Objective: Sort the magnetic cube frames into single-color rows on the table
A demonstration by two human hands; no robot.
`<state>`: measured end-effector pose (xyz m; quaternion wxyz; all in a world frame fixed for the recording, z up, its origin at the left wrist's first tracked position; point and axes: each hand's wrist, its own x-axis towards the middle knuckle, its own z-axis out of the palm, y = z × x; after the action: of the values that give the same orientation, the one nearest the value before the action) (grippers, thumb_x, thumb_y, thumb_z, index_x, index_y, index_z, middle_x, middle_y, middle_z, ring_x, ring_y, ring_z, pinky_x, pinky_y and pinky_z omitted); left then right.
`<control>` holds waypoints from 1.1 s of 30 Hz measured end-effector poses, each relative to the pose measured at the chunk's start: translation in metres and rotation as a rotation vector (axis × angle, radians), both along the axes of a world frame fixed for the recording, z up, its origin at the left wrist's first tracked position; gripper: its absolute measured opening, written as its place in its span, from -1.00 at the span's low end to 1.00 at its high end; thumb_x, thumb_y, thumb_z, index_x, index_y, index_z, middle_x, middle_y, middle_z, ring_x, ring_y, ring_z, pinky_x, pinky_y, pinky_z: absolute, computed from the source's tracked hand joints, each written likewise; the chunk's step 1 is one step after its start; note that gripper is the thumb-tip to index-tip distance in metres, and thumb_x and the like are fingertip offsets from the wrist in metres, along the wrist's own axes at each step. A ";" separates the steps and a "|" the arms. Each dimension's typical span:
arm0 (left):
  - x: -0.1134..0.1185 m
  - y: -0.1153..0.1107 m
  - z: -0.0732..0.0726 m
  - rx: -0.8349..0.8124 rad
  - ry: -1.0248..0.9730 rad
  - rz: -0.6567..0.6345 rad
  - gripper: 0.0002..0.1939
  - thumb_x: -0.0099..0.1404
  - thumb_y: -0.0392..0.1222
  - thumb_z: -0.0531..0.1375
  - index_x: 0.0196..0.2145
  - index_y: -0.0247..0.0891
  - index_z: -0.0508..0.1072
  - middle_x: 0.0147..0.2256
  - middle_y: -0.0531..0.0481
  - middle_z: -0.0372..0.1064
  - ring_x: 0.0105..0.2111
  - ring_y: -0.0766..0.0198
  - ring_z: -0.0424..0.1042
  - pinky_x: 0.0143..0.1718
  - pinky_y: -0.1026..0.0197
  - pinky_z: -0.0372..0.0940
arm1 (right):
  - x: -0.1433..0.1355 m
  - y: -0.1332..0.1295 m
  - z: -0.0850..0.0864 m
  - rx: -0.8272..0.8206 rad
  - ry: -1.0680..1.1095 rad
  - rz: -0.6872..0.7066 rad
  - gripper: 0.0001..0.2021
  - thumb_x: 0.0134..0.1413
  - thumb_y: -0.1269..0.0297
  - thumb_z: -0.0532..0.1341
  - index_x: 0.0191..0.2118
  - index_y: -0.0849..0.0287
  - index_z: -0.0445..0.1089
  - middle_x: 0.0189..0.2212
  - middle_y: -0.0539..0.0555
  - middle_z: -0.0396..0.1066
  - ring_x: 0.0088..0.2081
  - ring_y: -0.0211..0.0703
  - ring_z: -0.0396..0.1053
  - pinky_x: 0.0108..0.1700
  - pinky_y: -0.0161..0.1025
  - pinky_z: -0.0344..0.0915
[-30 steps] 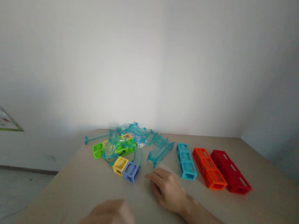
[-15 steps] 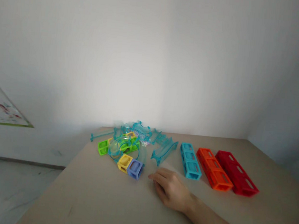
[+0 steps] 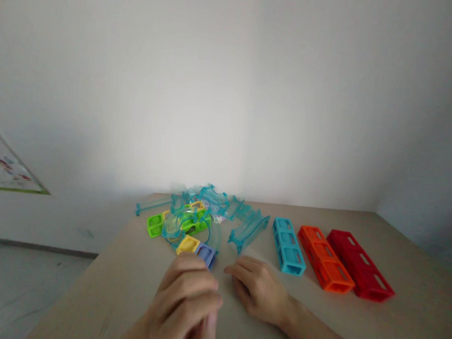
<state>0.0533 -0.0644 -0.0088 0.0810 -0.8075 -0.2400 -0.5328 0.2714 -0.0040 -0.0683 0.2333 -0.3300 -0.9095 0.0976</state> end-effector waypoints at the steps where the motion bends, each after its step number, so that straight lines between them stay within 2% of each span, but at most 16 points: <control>1: 0.002 0.017 -0.005 0.007 -0.019 0.010 -0.81 0.24 -0.43 0.14 -0.22 -0.23 0.45 -0.31 -0.07 0.40 -0.26 0.18 0.40 -0.20 0.07 0.37 | 0.000 0.000 0.000 0.003 0.007 -0.004 -0.71 0.11 0.50 0.08 -0.07 0.18 0.39 -0.35 0.12 0.42 -0.30 -0.07 0.37 -0.27 -0.20 0.27; 2: 0.002 0.033 -0.010 0.003 -0.066 0.038 -0.79 0.22 -0.46 0.14 -0.24 -0.24 0.45 -0.33 -0.06 0.39 -0.28 0.19 0.39 -0.23 0.09 0.36 | 0.001 0.000 0.000 0.005 0.015 -0.007 -0.71 0.11 0.51 0.08 -0.07 0.18 0.40 -0.35 0.12 0.42 -0.29 -0.07 0.38 -0.27 -0.20 0.27; 5: -0.013 0.067 -0.023 -0.049 -0.314 0.250 -0.83 0.23 -0.45 0.16 -0.30 -0.24 0.47 -0.31 -0.05 0.36 -0.26 0.19 0.38 -0.22 0.11 0.31 | 0.002 0.000 -0.001 0.023 0.054 -0.028 -0.70 0.12 0.52 0.06 -0.07 0.19 0.41 -0.32 0.13 0.44 -0.27 -0.06 0.40 -0.24 -0.19 0.31; 8: -0.035 0.081 -0.030 -0.055 -0.502 0.441 -0.92 0.23 -0.37 0.19 -0.34 -0.23 0.46 -0.31 -0.03 0.35 -0.24 0.18 0.37 -0.17 0.10 0.28 | 0.002 0.001 -0.002 0.048 0.115 -0.100 -0.70 0.15 0.52 0.04 -0.07 0.19 0.41 -0.30 0.14 0.46 -0.24 -0.05 0.42 -0.20 -0.16 0.35; 10: -0.044 0.083 -0.031 -0.061 -0.548 0.512 -0.95 0.22 -0.34 0.20 -0.36 -0.24 0.45 -0.31 -0.02 0.35 -0.23 0.17 0.37 -0.16 0.11 0.27 | 0.002 0.001 -0.001 0.062 0.164 -0.164 -0.70 0.17 0.52 0.03 -0.07 0.19 0.41 -0.28 0.14 0.47 -0.22 -0.04 0.43 -0.18 -0.15 0.37; 14: -0.039 0.081 -0.032 -0.100 -0.531 0.490 -0.93 0.22 -0.35 0.18 -0.36 -0.23 0.43 -0.32 -0.01 0.33 -0.23 0.18 0.36 -0.17 0.12 0.27 | 0.002 0.002 0.002 0.094 0.250 -0.292 -0.70 0.22 0.47 0.03 0.00 0.17 0.36 -0.21 0.16 0.47 -0.16 -0.03 0.43 -0.11 -0.12 0.38; 16: -0.033 0.080 -0.033 -0.114 -0.480 0.454 -0.92 0.22 -0.35 0.17 -0.37 -0.22 0.43 -0.32 -0.01 0.33 -0.23 0.18 0.36 -0.15 0.11 0.27 | 0.003 0.002 0.003 0.093 0.265 -0.346 -0.67 0.22 0.45 0.04 0.07 0.16 0.31 -0.19 0.16 0.45 -0.16 -0.03 0.43 -0.11 -0.11 0.39; 18: -0.034 0.082 -0.034 -0.147 -0.458 0.472 -0.93 0.20 -0.33 0.17 -0.36 -0.20 0.44 -0.30 -0.02 0.34 -0.20 0.16 0.36 -0.12 0.10 0.26 | 0.004 0.002 0.003 0.082 0.267 -0.368 -0.64 0.22 0.44 0.04 0.12 0.17 0.26 -0.18 0.16 0.44 -0.18 -0.04 0.44 -0.14 -0.12 0.40; 20: -0.042 0.089 -0.036 -0.263 -0.522 0.572 -0.91 0.17 -0.26 0.19 -0.31 -0.19 0.44 -0.26 -0.03 0.36 -0.18 0.14 0.35 -0.12 0.10 0.25 | 0.004 0.001 0.004 0.066 0.258 -0.355 -0.63 0.22 0.44 0.04 0.13 0.17 0.25 -0.18 0.16 0.44 -0.21 -0.06 0.44 -0.16 -0.13 0.41; 23: -0.059 0.105 -0.042 -0.500 -0.665 0.726 -0.76 0.12 -0.14 0.21 -0.22 -0.21 0.42 -0.24 -0.02 0.37 -0.23 0.16 0.35 -0.19 0.13 0.26 | 0.002 -0.001 0.005 0.043 0.231 -0.315 -0.65 0.22 0.44 0.03 0.10 0.17 0.28 -0.20 0.14 0.46 -0.24 -0.08 0.45 -0.19 -0.16 0.41; 28: -0.073 0.122 -0.054 -0.726 -0.687 0.784 -0.69 0.11 -0.02 0.21 -0.25 -0.26 0.42 -0.41 0.01 0.38 -0.40 0.17 0.39 -0.33 0.14 0.28 | 0.001 -0.001 0.005 0.012 0.216 -0.280 -0.66 0.22 0.43 0.02 0.08 0.18 0.33 -0.21 0.14 0.48 -0.28 -0.11 0.46 -0.23 -0.19 0.41; 33: -0.073 0.119 -0.055 -0.829 -0.591 0.799 -0.65 0.11 0.08 0.22 -0.28 -0.25 0.48 -0.43 -0.01 0.42 -0.42 0.13 0.41 -0.34 0.14 0.27 | 0.002 0.001 0.003 0.008 0.222 -0.268 -0.67 0.23 0.43 0.03 0.06 0.19 0.36 -0.24 0.15 0.49 -0.27 -0.10 0.46 -0.23 -0.18 0.41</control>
<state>-0.0197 0.0550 -0.0637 -0.1148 -0.4393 -0.7201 -0.5246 0.2732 -0.0035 -0.0656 0.3443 -0.4346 -0.8264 0.0979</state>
